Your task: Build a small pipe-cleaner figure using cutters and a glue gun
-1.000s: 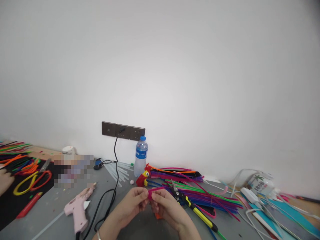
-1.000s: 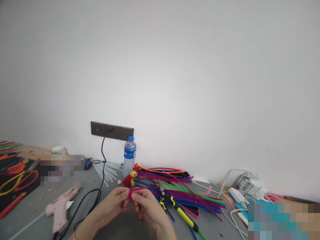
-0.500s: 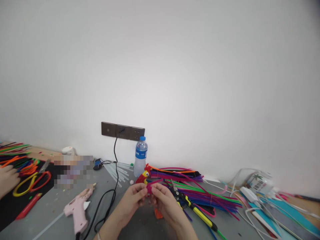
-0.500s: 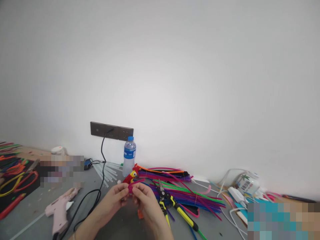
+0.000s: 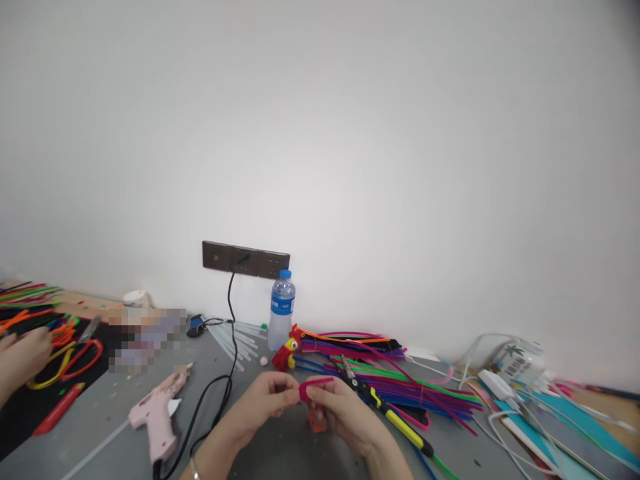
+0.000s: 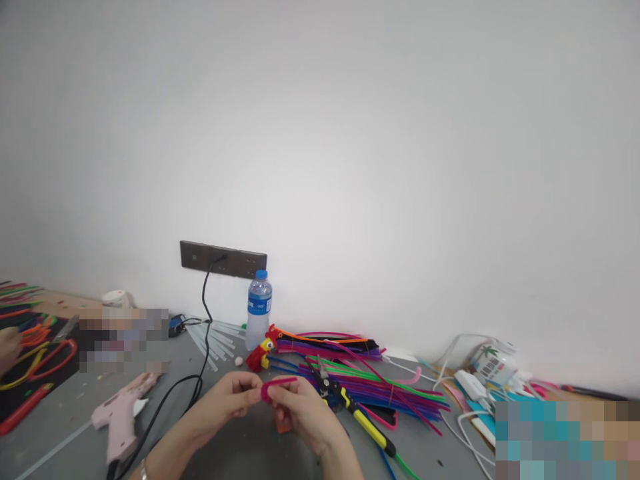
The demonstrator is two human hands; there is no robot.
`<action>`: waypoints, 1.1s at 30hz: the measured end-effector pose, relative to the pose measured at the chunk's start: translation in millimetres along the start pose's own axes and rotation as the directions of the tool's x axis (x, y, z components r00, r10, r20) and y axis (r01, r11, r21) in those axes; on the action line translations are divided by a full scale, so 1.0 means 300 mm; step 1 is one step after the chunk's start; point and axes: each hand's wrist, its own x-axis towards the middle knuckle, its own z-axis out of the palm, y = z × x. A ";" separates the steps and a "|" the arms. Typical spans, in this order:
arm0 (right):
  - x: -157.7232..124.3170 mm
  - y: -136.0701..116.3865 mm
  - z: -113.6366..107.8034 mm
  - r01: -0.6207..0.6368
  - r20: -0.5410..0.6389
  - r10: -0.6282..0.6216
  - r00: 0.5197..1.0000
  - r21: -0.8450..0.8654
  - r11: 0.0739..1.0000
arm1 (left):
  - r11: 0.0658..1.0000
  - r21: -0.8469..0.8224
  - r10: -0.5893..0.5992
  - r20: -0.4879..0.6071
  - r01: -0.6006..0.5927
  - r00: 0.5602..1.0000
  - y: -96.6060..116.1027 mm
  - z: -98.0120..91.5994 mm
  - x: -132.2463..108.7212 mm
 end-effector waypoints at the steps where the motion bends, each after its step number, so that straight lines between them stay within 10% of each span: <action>1: 0.003 0.001 0.005 0.032 0.002 -0.032 0.999 0.009 0.999 | 1.000 -0.023 0.015 -0.031 -0.016 0.999 -0.004 0.001 0.005; 12: 0.074 0.039 0.072 0.249 -0.092 -0.235 0.968 0.189 0.950 | 0.973 -0.071 0.196 -0.256 -0.221 0.947 -0.020 0.012 0.028; 33: -0.009 -0.008 0.003 -0.042 0.040 0.049 0.998 -0.157 0.987 | 1.000 -0.010 -0.029 -0.004 0.029 1.000 0.010 0.015 -0.013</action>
